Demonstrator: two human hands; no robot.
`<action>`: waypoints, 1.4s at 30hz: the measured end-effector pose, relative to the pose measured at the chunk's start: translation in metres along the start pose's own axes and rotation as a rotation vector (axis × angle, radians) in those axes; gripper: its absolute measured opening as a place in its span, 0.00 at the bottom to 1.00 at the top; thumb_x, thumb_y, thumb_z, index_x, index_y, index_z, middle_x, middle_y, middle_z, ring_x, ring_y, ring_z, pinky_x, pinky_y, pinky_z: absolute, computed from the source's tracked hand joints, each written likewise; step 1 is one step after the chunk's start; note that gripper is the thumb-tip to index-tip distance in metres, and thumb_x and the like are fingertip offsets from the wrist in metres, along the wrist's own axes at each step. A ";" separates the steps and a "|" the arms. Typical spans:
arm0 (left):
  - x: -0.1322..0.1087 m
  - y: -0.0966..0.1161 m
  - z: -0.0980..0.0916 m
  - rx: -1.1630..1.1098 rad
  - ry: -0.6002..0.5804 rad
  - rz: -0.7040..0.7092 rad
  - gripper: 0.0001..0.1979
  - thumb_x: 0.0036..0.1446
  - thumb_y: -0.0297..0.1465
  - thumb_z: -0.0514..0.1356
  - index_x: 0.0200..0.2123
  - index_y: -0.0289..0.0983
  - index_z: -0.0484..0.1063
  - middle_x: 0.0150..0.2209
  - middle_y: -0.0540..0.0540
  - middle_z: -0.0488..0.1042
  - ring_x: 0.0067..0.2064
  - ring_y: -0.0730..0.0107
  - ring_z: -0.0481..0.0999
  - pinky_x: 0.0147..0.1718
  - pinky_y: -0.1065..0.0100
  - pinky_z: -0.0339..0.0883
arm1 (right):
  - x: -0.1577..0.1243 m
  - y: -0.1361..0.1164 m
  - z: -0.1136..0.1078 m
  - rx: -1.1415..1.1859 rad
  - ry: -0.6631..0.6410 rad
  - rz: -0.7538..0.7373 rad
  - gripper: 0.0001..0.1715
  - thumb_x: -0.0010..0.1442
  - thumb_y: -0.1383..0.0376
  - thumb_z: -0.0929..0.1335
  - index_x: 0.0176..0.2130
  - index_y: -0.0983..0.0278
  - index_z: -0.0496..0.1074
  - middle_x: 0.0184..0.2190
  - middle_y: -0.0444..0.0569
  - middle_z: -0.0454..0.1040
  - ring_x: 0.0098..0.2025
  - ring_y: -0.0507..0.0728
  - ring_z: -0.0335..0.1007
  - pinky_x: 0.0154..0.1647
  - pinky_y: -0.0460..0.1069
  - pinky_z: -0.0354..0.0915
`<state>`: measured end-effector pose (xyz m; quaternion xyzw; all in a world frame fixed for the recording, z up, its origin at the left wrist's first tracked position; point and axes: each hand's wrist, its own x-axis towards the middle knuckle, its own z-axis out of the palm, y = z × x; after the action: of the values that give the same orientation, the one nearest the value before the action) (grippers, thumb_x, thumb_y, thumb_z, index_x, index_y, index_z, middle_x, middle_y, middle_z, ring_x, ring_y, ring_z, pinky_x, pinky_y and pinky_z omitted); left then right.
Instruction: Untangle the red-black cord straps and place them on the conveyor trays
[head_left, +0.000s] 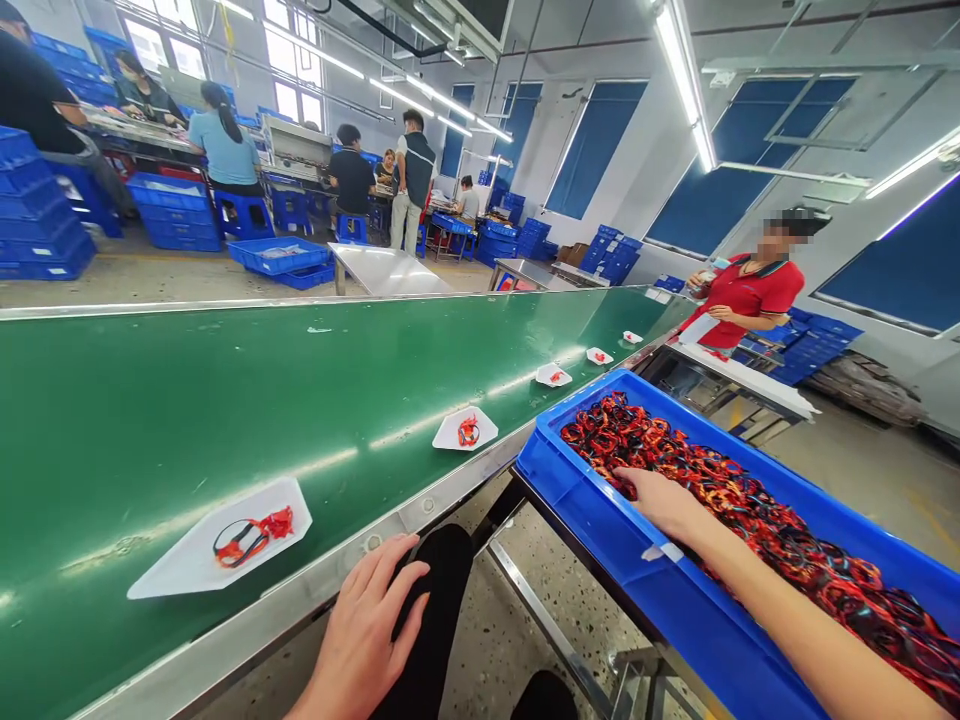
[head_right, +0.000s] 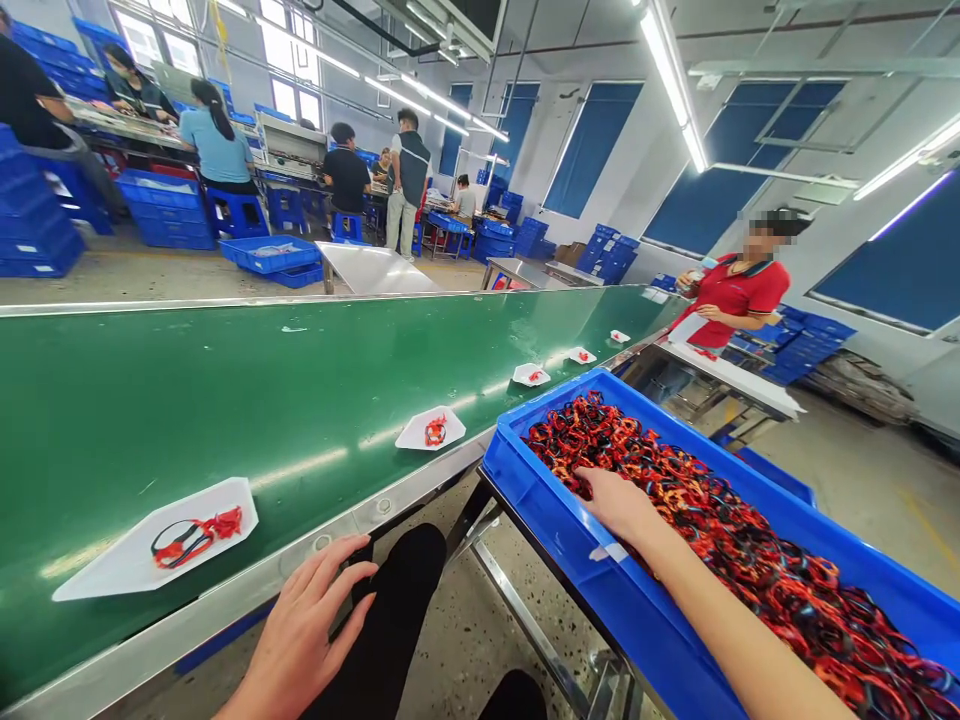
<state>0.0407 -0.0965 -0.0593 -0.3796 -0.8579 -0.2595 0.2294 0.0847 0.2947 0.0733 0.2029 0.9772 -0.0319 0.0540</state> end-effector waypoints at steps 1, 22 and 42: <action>0.000 0.000 0.000 -0.001 -0.006 0.003 0.13 0.55 0.30 0.57 0.45 0.44 0.70 0.55 0.46 0.67 0.56 0.58 0.66 0.52 0.58 0.64 | 0.000 0.006 -0.005 0.028 0.032 -0.005 0.19 0.55 0.58 0.63 0.44 0.62 0.74 0.43 0.53 0.76 0.44 0.63 0.73 0.44 0.55 0.65; 0.102 0.097 -0.002 -1.514 -0.288 -0.493 0.15 0.56 0.40 0.57 0.45 0.41 0.69 0.49 0.42 0.70 0.53 0.60 0.68 0.50 0.62 0.64 | -0.005 0.016 -0.068 1.563 0.320 0.191 0.10 0.51 0.64 0.65 0.35 0.65 0.70 0.30 0.49 0.76 0.27 0.53 0.71 0.27 0.48 0.68; 0.052 0.061 0.009 -2.370 0.229 -1.506 0.12 0.59 0.33 0.55 0.28 0.34 0.73 0.22 0.51 0.73 0.20 0.78 0.68 0.21 0.75 0.62 | -0.097 -0.235 0.084 0.496 0.469 -0.434 0.16 0.60 0.65 0.60 0.48 0.61 0.68 0.50 0.53 0.68 0.48 0.62 0.67 0.45 0.55 0.68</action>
<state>0.0548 -0.0280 -0.0186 0.2216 -0.1050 -0.9056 -0.3460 0.0865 0.0344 0.0105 0.0004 0.9458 -0.2303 -0.2289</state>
